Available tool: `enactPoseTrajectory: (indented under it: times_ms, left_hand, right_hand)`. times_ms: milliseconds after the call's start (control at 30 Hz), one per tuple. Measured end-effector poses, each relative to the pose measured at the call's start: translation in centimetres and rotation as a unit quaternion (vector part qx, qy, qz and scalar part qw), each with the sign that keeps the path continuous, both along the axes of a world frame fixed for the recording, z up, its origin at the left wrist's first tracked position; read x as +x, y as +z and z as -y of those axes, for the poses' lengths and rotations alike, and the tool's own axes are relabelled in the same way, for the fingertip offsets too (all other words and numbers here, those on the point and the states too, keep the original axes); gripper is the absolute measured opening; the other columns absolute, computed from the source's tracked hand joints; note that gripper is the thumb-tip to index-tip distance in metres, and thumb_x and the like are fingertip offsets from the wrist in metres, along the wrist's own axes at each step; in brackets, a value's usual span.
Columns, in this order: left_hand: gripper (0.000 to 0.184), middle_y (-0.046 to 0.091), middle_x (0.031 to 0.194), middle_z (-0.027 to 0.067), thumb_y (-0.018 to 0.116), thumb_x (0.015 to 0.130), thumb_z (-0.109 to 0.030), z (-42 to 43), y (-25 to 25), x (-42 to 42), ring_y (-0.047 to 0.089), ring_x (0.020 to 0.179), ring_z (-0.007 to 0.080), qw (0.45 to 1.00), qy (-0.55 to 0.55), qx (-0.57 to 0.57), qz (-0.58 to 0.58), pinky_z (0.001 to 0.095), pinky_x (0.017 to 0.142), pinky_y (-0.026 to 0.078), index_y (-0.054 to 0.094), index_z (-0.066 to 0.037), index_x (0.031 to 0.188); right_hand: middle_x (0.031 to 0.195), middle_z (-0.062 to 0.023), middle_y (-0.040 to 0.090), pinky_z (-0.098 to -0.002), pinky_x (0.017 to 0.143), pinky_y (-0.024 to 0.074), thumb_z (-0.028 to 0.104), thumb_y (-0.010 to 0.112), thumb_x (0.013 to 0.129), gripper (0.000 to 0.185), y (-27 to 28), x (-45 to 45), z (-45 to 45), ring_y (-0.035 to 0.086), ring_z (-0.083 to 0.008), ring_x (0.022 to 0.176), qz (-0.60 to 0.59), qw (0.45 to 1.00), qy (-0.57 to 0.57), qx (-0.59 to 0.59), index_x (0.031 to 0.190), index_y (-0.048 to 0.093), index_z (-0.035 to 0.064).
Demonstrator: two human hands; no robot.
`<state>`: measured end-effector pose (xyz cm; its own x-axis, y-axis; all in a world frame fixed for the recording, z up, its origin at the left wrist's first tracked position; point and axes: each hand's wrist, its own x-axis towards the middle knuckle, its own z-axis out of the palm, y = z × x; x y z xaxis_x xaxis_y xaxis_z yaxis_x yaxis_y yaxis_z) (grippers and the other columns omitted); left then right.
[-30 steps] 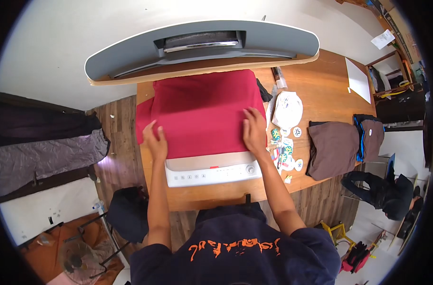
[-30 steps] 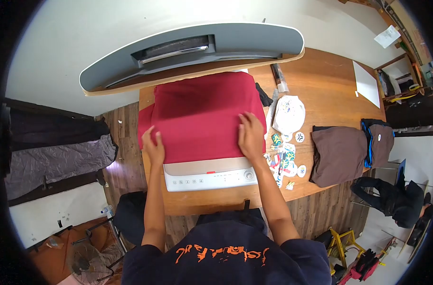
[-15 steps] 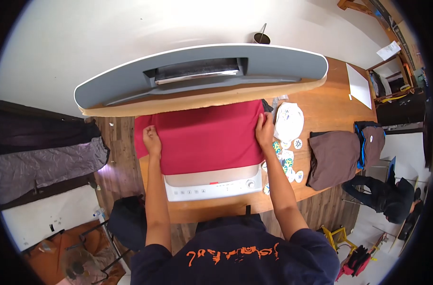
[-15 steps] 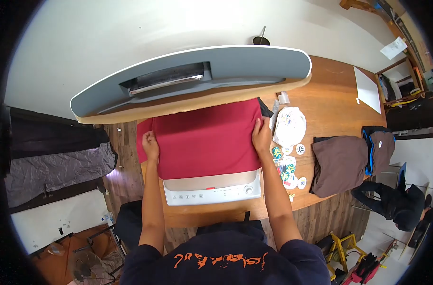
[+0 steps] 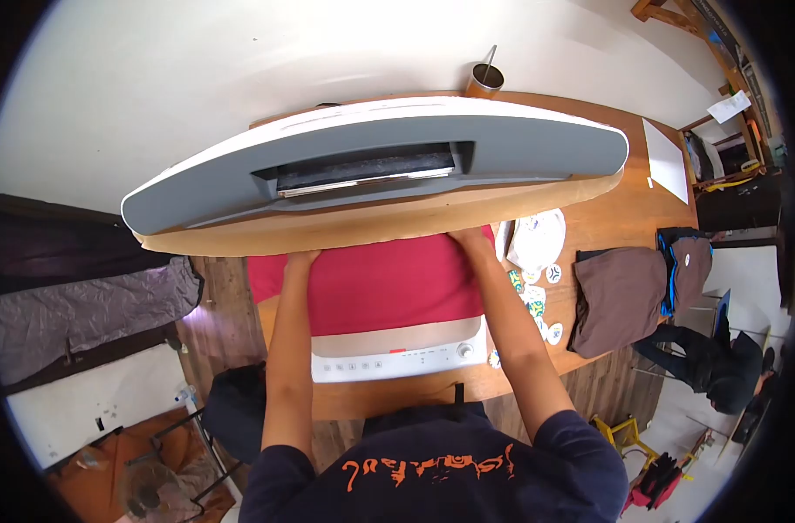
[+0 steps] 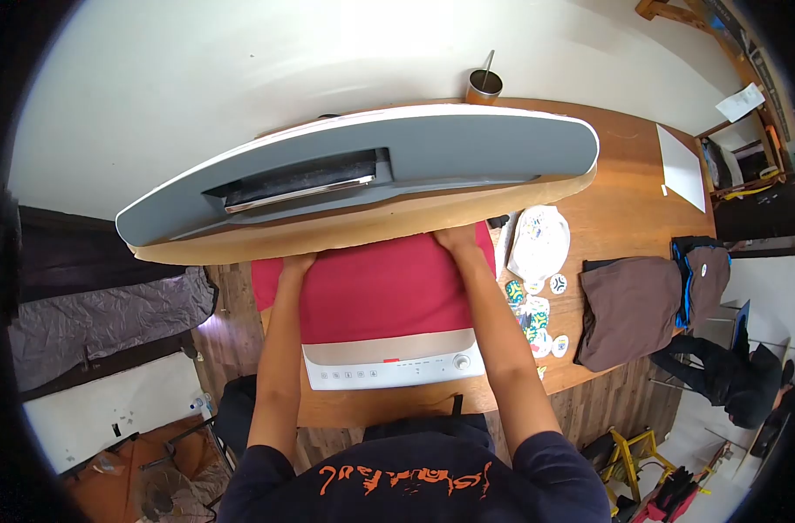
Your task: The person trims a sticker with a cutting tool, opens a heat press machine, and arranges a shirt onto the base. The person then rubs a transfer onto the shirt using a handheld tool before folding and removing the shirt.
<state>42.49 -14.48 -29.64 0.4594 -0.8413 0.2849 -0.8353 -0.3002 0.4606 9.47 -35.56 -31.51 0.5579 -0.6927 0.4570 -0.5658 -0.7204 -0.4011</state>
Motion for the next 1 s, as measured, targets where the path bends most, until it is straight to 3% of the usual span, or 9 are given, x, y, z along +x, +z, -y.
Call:
enactPoseTrajectory:
  times_ms: [233,300,333,467,567,700,733,900,1000]
  left_hand:
    - [0.063,0.053,0.146,0.0254,0.045,0.104,-0.059,-8.3,-1.4,1.3,0.043,0.141,0.0422,0.932,0.305,0.101,-0.166,0.0486,0.12,0.026,0.059,-0.01,0.142]
    - [0.07,0.046,0.154,0.0249,0.04,0.103,-0.067,-9.2,-0.8,-1.3,0.037,0.146,0.0419,0.892,0.396,0.116,-0.182,0.0482,0.124,0.02,0.059,-0.014,0.145]
    - [0.073,0.039,0.16,0.0251,0.046,0.102,-0.065,-9.9,-0.5,-1.2,0.036,0.147,0.0398,0.883,0.381,0.137,-0.237,0.045,0.123,0.022,0.053,-0.01,0.149]
    - [0.058,0.056,0.139,0.0227,0.06,0.105,-0.036,-9.0,5.0,-0.4,0.057,0.125,0.0301,0.801,0.245,-0.015,-0.546,0.0383,0.102,0.049,0.046,0.004,0.144]
    - [0.045,0.066,0.122,0.0146,0.063,0.104,-0.028,-7.9,4.2,0.5,0.062,0.111,0.0232,0.823,0.271,-0.177,-0.467,0.0366,0.098,0.051,0.05,-0.002,0.139]
    - [0.067,0.063,0.132,0.0144,0.069,0.099,-0.024,-6.7,9.1,0.3,0.062,0.12,0.0273,0.765,0.21,-0.277,-0.542,0.037,0.096,0.055,0.033,-0.007,0.154]
    - [0.067,0.063,0.133,0.014,0.068,0.1,-0.025,-6.3,9.7,0.5,0.061,0.121,0.0273,0.746,0.228,-0.241,-0.578,0.0373,0.096,0.055,0.034,-0.008,0.155]
    - [0.065,0.064,0.133,0.0126,0.067,0.1,-0.032,-5.8,9.5,2.3,0.061,0.123,0.0255,0.663,0.199,0.014,-0.721,0.039,0.097,0.056,0.039,-0.01,0.155]
    - [0.054,0.067,0.128,0.0109,0.072,0.098,-0.028,-5.6,7.6,3.1,0.066,0.115,0.0244,0.687,0.168,-0.029,-0.706,0.0367,0.095,0.055,0.052,-0.008,0.145]
  right_hand:
    - [0.111,-0.0285,0.069,-0.0532,0.092,0.049,0.02,0.054,0.102,0.03,7.7,-4.6,-2.3,0.064,-0.0467,0.105,0.073,0.97,-0.146,0.18,0.106,0.068,-0.0066]
    - [0.11,-0.028,0.07,-0.0499,0.095,0.0482,0.027,0.052,0.106,0.039,2.9,-7.1,-2.4,0.064,-0.0477,0.105,-0.006,0.964,-0.168,0.206,0.111,0.067,-0.0085]
    - [0.1,-0.0219,0.071,-0.0447,0.087,0.0499,0.033,0.053,0.107,0.042,2.7,-7.4,-2.9,0.066,-0.0364,0.094,0.028,0.942,-0.159,0.293,0.11,0.066,-0.0067]
    - [0.084,-0.0043,0.061,-0.0292,0.075,0.0462,0.026,0.065,0.103,0.023,4.1,-5.9,-3.4,0.054,-0.0128,0.079,0.205,0.887,-0.206,0.36,0.099,0.061,0.003]
    - [0.086,-0.0013,0.062,-0.0286,0.073,0.0461,0.021,0.069,0.1,0.018,5.6,-6.1,-2.4,0.054,-0.0114,0.078,0.326,0.787,-0.214,0.479,0.101,0.06,0.0056]
    - [0.1,-0.007,0.068,-0.028,0.083,0.0525,0.019,0.074,0.095,0.027,8.9,-6.1,-2.5,0.062,-0.014,0.088,0.495,0.661,-0.147,0.543,0.111,0.055,0.0064]
    - [0.108,-0.0111,0.069,-0.0318,0.089,0.0552,0.02,0.076,0.093,0.042,8.5,-6.3,-2.2,0.066,-0.0185,0.097,0.499,0.658,-0.122,0.55,0.124,0.053,0.0034]
    - [0.116,-0.0146,0.071,-0.0363,0.093,0.0557,0.021,0.078,0.092,0.048,12.4,-4.3,-2.4,0.069,-0.0229,0.105,0.378,0.671,-0.139,0.623,0.13,0.059,-0.003]
    - [0.115,-0.0146,0.072,-0.0359,0.092,0.0555,0.023,0.077,0.093,0.044,11.1,-3.9,-1.8,0.07,-0.0231,0.102,0.297,0.726,-0.151,0.601,0.126,0.063,-0.0041]
